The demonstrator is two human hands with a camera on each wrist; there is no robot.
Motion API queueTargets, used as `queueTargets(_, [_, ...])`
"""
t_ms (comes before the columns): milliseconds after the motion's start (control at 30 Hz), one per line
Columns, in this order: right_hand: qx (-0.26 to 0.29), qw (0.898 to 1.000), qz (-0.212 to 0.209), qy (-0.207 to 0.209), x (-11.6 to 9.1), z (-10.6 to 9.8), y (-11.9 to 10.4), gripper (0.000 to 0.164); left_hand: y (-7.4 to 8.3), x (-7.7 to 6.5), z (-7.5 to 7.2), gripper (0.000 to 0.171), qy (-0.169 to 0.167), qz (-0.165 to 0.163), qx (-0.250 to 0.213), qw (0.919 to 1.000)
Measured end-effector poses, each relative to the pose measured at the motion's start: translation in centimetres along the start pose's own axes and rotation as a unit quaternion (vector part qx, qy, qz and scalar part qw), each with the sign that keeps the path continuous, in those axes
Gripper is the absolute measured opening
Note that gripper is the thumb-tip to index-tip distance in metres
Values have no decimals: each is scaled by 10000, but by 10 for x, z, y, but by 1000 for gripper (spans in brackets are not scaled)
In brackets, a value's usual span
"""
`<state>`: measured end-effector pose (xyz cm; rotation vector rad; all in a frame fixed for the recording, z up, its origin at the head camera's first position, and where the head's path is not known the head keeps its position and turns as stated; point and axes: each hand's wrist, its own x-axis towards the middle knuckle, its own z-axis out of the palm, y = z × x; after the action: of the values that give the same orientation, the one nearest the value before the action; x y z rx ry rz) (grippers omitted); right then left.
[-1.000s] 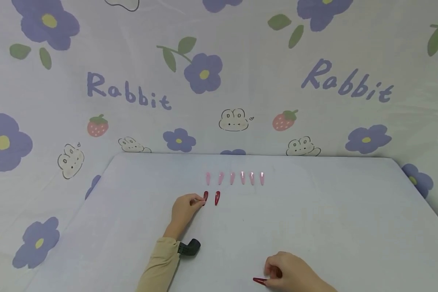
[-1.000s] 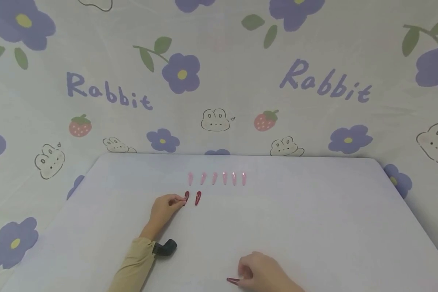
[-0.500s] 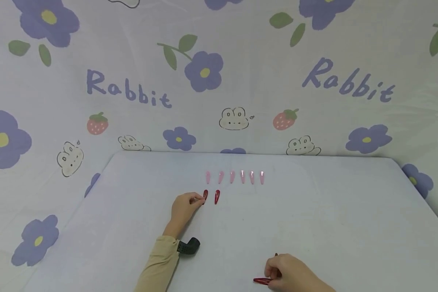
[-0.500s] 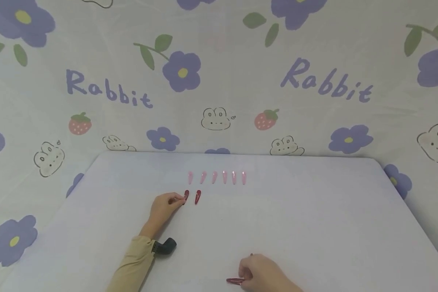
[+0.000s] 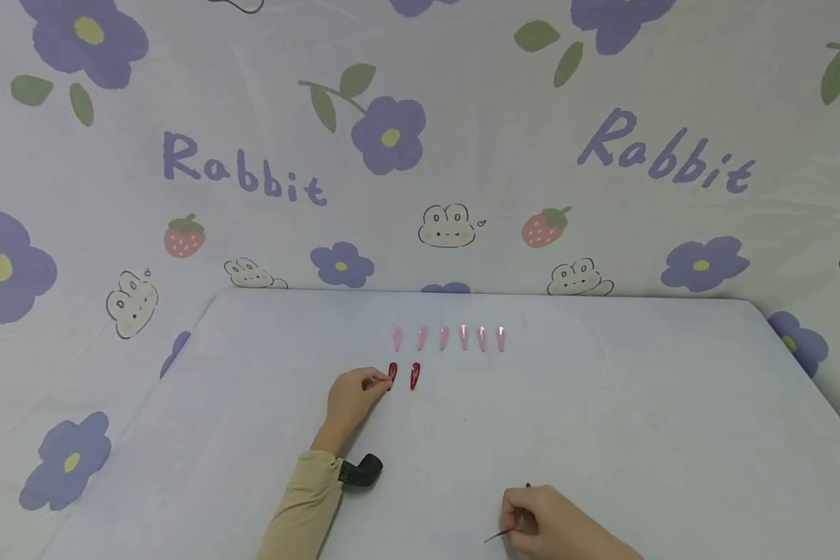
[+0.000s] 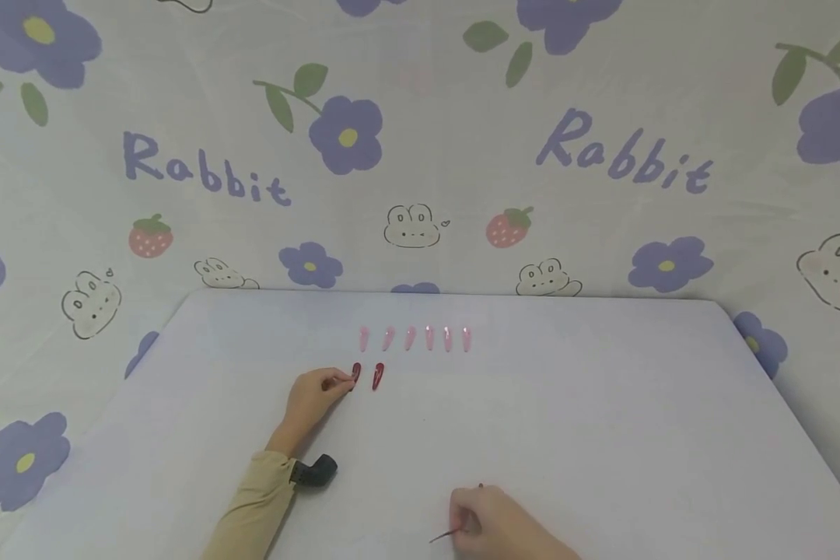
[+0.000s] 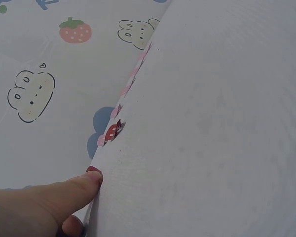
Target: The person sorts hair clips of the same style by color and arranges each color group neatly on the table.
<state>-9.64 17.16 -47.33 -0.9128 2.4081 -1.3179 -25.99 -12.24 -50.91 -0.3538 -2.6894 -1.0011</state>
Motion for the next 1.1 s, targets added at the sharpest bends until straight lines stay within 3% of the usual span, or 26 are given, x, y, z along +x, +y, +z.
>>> queueTargets(267, [327, 9989, 132, 315, 1, -1, 1, 17, 1, -1, 0, 7, 35, -17, -77, 10000])
queueTargets(500, [241, 9983, -139, 509, 2, 1, 4, 25, 4, -2, -1, 8, 59, -35, -95, 9999])
queueTargets(900, [308, 9975, -34, 641, 3, 1, 7, 17, 1, -1, 0, 7, 120, 22, -70, 9999])
queueTargets(1100, [319, 9980, 202, 498, 4, 0, 5, 11, -1, -1, 1, 7, 92, 28, -94, 9999])
